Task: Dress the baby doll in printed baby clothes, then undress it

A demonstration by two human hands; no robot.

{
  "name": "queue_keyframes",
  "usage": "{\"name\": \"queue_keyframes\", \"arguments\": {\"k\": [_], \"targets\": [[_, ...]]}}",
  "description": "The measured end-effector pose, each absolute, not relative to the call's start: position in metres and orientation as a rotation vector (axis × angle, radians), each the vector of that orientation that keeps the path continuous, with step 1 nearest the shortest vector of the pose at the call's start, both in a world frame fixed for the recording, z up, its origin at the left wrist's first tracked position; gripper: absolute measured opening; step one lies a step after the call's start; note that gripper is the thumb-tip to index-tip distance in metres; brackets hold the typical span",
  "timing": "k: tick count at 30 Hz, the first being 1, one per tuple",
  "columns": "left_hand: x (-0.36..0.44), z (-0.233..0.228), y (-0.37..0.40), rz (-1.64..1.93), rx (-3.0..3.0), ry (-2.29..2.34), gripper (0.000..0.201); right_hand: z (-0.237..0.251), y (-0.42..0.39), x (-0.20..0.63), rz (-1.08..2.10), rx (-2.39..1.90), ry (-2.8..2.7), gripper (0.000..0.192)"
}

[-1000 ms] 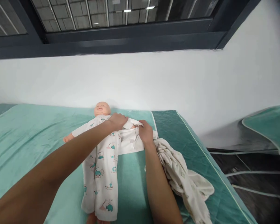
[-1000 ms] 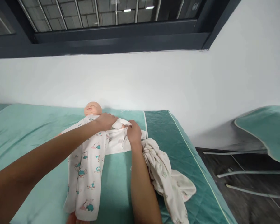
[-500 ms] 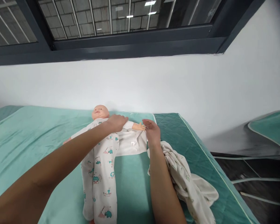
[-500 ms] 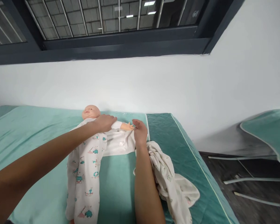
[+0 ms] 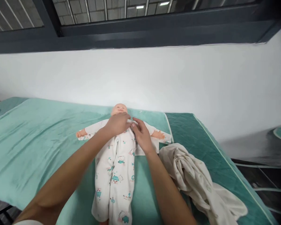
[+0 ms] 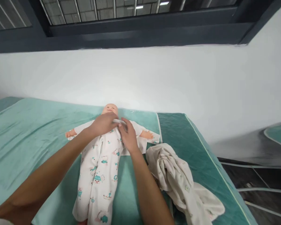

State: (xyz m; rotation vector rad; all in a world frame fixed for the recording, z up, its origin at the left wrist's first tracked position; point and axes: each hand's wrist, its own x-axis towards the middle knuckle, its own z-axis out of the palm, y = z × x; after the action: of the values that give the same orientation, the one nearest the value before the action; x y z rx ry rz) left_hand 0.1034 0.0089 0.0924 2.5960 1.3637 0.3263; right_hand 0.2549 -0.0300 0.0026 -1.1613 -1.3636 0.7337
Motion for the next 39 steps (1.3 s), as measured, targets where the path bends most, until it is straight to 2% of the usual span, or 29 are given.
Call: {"name": "queue_keyframes", "arguments": {"k": [3, 7, 14, 17, 22, 26, 33, 39], "targets": [[0.054, 0.066, -0.008, 0.881, 2.232, 1.384, 0.030, 0.001, -0.034, 0.238, 0.805, -1.081, -1.499, 0.043], [0.027, 0.028, -0.023, 1.153, 1.862, 1.309, 0.034, 0.000, -0.034, 0.235, 0.886, -1.116, -1.493, 0.051], [0.028, 0.021, -0.024, 1.159, 1.883, 1.248, 0.024, 0.007, -0.040, 0.237, 0.945, -1.133, -1.505, 0.043], [0.028, 0.021, -0.029, 1.244, 2.030, 1.259, 0.015, 0.011, -0.045, 0.233, 0.803, -1.162, -1.573, 0.040], [0.027, 0.017, -0.032, 1.270, 2.369, 1.290, 0.021, 0.016, -0.051, 0.223, 0.497, -1.153, -1.726, 0.032], [0.021, 0.014, -0.029, 1.226, 2.491, 1.276, 0.026, 0.014, -0.072, 0.225, 0.360, -1.200, -1.752, 0.038], [0.011, 0.005, -0.029, 1.148, 2.499, 1.314, 0.021, -0.012, -0.130, 0.251, 0.508, -1.217, -1.642, 0.034], [0.007, -0.003, -0.036, 1.266, 2.249, 1.381, 0.019, -0.019, -0.132, 0.248, 0.670, -1.292, -1.555, 0.037]]}}
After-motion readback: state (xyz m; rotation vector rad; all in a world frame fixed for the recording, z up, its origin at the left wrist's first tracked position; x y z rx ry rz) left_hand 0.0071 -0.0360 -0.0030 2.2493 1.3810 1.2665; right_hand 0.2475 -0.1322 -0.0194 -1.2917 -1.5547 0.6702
